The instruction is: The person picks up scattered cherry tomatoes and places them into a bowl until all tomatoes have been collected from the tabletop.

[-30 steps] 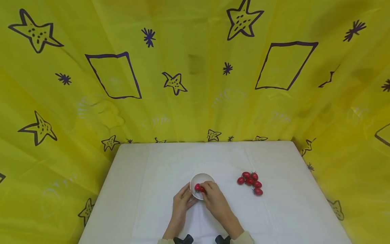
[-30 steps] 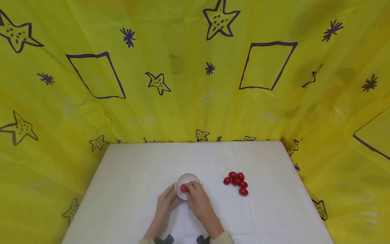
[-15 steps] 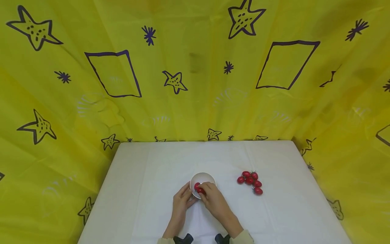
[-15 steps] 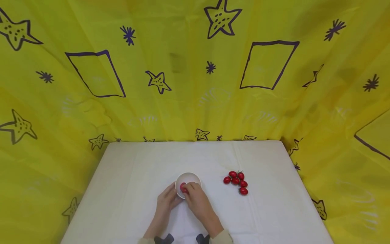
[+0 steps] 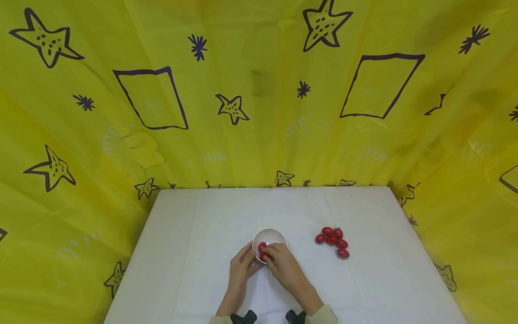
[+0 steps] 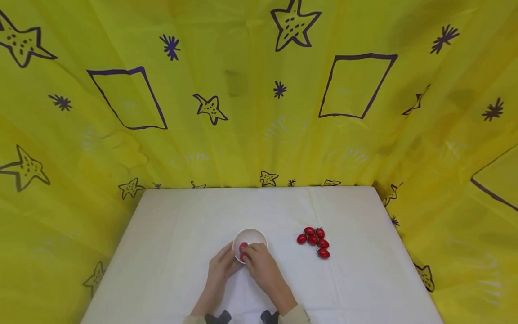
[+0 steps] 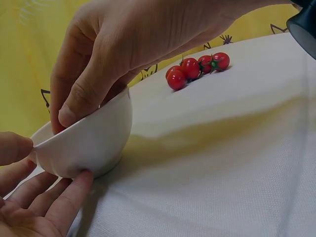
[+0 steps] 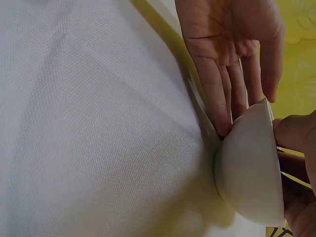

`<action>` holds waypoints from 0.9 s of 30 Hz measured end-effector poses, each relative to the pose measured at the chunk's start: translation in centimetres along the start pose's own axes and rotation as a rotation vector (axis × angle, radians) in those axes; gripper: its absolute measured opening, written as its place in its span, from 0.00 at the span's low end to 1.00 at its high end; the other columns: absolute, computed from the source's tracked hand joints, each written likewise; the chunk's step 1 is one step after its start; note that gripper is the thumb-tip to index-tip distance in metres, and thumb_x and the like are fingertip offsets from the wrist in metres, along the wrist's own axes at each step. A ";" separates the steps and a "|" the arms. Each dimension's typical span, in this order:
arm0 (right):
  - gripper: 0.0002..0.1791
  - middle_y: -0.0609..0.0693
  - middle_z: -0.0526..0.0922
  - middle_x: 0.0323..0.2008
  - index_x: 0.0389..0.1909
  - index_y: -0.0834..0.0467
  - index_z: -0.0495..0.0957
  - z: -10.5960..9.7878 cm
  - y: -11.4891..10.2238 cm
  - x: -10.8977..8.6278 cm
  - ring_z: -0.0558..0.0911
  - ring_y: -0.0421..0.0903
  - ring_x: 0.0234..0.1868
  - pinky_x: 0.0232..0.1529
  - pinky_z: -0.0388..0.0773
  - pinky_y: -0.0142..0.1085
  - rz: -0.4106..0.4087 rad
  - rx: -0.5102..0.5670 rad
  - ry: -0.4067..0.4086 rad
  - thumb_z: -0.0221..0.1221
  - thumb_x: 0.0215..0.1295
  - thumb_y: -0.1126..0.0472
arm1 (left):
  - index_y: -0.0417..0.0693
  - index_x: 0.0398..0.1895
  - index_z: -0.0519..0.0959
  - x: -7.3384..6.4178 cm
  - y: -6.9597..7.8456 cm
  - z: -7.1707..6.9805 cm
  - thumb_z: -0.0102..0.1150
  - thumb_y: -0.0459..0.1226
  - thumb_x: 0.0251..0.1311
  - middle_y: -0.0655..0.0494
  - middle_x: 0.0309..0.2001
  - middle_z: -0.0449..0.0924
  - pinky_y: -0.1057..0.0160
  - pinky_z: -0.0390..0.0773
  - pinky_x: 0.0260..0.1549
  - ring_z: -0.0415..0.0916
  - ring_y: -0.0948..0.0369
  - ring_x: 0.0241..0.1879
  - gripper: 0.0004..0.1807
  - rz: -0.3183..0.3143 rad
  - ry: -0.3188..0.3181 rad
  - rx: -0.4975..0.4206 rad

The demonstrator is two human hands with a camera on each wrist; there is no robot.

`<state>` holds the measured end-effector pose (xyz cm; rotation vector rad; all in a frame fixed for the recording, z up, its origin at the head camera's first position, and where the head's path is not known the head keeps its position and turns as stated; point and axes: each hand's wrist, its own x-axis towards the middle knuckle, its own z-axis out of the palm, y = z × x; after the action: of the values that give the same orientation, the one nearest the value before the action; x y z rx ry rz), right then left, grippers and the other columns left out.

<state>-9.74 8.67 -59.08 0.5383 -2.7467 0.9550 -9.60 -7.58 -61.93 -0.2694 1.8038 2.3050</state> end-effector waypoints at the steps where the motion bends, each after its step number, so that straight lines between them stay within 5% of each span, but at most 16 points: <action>1: 0.11 0.48 0.86 0.46 0.48 0.60 0.87 0.0 0.0 0.0 0.82 0.45 0.49 0.52 0.89 0.39 0.001 0.000 0.006 0.69 0.65 0.66 | 0.33 0.76 0.65 0.0 0.0 0.0 0.54 0.39 0.78 0.29 0.75 0.64 0.55 0.89 0.58 0.73 0.40 0.70 0.30 0.000 -0.001 0.003; 11: 0.10 0.47 0.87 0.45 0.46 0.58 0.87 -0.1 0.2 -0.1 0.83 0.44 0.48 0.52 0.89 0.39 -0.015 0.037 0.040 0.70 0.64 0.66 | 0.34 0.76 0.65 0.1 -0.2 0.0 0.55 0.41 0.77 0.30 0.76 0.64 0.56 0.88 0.59 0.72 0.40 0.71 0.31 -0.004 -0.009 0.011; 21: 0.13 0.45 0.88 0.47 0.48 0.55 0.86 -1.6 0.9 -0.4 0.83 0.43 0.51 0.57 0.89 0.41 0.086 0.149 0.051 0.71 0.63 0.67 | 0.34 0.76 0.66 0.0 -0.1 0.1 0.54 0.40 0.78 0.30 0.75 0.65 0.55 0.88 0.59 0.72 0.39 0.71 0.30 -0.007 -0.004 0.011; 27: 0.14 0.46 0.89 0.48 0.50 0.56 0.86 -2.5 1.9 -0.6 0.85 0.45 0.49 0.53 0.90 0.41 0.088 0.155 0.139 0.70 0.64 0.66 | 0.34 0.76 0.65 0.0 -0.1 0.2 0.55 0.40 0.77 0.31 0.75 0.66 0.55 0.88 0.59 0.72 0.40 0.72 0.30 -0.009 -0.003 0.019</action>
<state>-9.81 11.74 -58.39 0.3620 -2.6062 1.1856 -9.56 -7.38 -61.98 -0.2701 1.8182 2.2802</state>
